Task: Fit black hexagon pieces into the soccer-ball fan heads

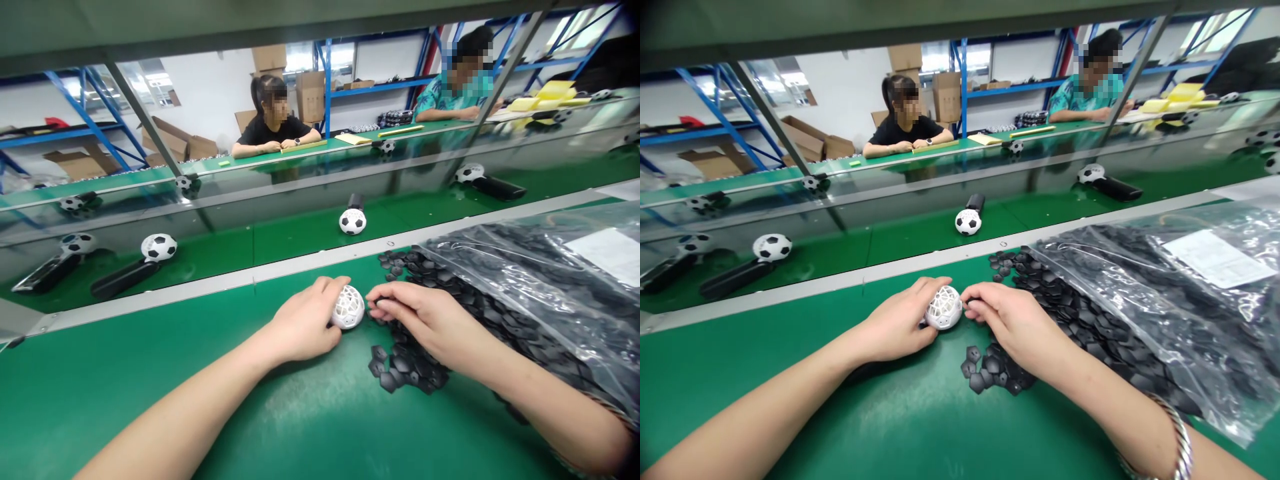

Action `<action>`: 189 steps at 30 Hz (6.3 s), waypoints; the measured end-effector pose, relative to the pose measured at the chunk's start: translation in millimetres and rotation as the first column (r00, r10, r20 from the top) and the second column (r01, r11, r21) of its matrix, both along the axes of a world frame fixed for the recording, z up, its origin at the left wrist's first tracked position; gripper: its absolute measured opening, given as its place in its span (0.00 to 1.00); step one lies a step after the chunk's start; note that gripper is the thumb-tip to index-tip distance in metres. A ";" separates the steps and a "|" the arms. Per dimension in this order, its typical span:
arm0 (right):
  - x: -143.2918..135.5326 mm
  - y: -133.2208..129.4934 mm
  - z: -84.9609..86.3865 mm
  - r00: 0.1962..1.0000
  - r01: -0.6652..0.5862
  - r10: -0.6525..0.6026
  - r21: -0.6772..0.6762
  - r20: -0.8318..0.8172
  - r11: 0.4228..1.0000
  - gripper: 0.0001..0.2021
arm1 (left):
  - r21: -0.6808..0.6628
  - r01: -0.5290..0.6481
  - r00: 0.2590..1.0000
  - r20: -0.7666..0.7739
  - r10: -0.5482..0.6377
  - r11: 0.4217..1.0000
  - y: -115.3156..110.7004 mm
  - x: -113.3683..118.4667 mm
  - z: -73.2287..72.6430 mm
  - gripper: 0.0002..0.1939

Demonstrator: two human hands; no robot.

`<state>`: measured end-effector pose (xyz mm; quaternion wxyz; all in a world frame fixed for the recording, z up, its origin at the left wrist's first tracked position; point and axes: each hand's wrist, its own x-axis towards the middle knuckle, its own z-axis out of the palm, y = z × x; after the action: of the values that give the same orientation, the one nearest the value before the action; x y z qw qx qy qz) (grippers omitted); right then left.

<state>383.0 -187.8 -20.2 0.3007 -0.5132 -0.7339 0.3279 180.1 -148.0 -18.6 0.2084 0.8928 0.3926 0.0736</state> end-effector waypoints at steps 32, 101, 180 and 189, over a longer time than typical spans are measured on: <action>-27.2 0.7 -15.4 0.991 0.081 -0.073 0.070 -0.110 0.994 0.06 | 0.102 -0.093 0.994 0.068 0.086 0.990 -2.1 -0.1 -2.5 0.34; -20.1 -4.8 -9.1 0.960 0.045 -0.088 -0.165 -0.264 0.985 0.05 | 0.182 -0.057 0.995 0.091 0.040 0.982 1.9 -3.2 -4.5 0.36; 19.0 3.0 0.3 0.870 -0.019 -0.002 0.038 0.493 0.999 0.09 | -0.119 0.213 0.917 0.367 -0.156 0.970 5.0 -5.2 -8.8 0.31; 8.9 -2.1 11.9 0.914 -0.103 0.115 -0.051 0.388 0.993 0.04 | -0.094 0.206 0.911 0.382 -0.156 0.974 5.6 -5.3 -13.0 0.31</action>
<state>391.9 -189.8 -8.2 0.1222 -0.5308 -0.8018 0.2460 174.8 -142.4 -31.6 0.3437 0.8793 0.2654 0.1954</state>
